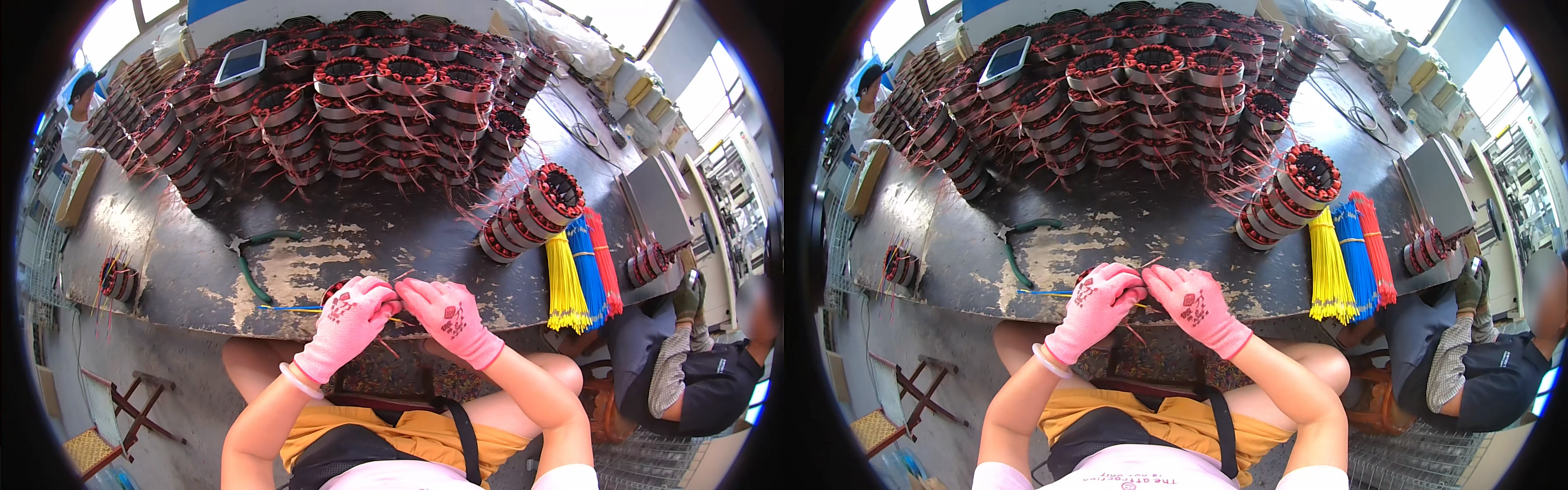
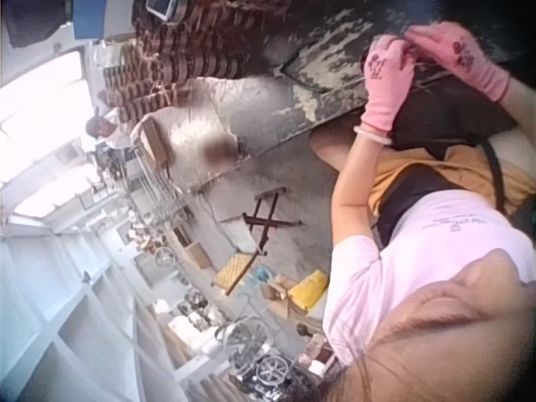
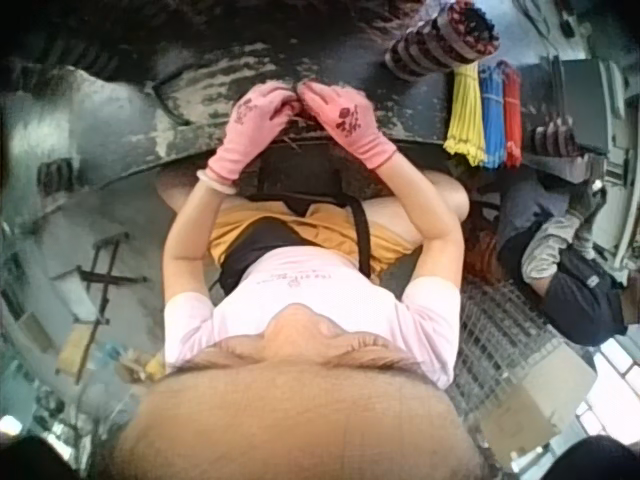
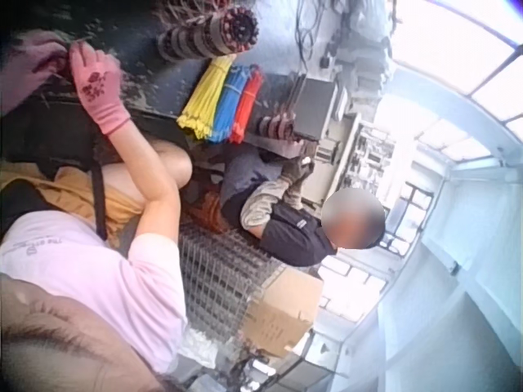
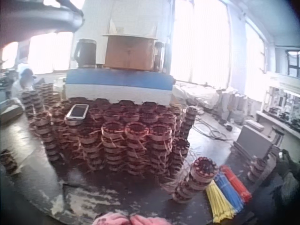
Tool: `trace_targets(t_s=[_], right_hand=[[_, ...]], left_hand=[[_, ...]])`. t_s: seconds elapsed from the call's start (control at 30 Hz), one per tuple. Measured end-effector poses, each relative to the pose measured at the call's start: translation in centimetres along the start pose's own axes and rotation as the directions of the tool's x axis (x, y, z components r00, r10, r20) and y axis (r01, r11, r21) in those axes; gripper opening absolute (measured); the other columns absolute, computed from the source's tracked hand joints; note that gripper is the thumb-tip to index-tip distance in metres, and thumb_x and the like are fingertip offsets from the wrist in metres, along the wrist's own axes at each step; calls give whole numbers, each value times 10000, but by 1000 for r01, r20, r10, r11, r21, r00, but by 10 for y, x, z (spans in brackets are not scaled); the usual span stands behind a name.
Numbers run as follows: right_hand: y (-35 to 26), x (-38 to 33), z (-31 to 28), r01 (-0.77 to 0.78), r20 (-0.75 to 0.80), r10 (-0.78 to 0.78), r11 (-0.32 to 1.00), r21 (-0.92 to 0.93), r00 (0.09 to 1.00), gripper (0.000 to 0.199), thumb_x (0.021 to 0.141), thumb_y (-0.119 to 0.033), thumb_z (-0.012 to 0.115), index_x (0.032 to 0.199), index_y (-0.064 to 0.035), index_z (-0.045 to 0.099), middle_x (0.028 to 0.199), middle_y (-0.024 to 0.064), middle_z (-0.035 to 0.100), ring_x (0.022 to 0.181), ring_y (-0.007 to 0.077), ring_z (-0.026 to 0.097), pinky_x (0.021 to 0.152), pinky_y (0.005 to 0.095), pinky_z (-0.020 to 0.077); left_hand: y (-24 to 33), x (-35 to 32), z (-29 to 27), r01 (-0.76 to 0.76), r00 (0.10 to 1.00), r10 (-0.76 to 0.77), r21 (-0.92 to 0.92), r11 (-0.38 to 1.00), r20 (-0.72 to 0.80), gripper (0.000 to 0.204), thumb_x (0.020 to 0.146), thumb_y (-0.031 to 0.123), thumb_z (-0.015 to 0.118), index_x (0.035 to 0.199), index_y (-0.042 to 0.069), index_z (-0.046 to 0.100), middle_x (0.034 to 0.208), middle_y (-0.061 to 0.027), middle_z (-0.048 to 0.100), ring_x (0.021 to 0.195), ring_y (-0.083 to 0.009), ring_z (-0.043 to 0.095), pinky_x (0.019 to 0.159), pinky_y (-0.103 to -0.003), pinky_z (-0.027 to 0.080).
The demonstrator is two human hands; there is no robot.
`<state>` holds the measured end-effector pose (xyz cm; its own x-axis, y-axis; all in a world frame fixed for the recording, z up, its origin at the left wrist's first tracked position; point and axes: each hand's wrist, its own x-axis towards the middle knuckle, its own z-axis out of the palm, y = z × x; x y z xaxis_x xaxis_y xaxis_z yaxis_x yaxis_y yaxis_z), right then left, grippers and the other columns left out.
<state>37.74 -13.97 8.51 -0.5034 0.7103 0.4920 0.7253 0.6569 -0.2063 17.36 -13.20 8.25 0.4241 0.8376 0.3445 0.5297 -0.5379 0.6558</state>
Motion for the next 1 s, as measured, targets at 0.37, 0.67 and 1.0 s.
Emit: trace_targets(t_s=[0.37,0.67,1.0], right_hand=[[14,7,-19,-316,327,191,866,387,925,210,874,-187,707,1054,-83,682,986,46,682,849,192,652,726,327,515],[14,3,2,33,54,-43,983,179,998,202,844,-183,733,1014,-92,676,863,27,660,747,193,632,672,333,507],[-4,5,-19,-315,78,306,934,171,949,224,821,-232,798,965,-98,691,853,66,686,773,139,674,680,277,514]], left_hand=[[-2,-1,0,6,999,-7,23,1000,40,96,860,124,662,948,90,681,994,-50,677,965,-278,635,829,-399,532],[0,3,-2,39,998,-39,-4,999,40,91,829,75,680,917,69,702,976,-68,693,921,-298,647,834,-399,526],[3,2,-3,66,996,-65,-21,998,58,71,834,89,673,894,71,707,973,-60,696,927,-291,647,841,-398,527]])
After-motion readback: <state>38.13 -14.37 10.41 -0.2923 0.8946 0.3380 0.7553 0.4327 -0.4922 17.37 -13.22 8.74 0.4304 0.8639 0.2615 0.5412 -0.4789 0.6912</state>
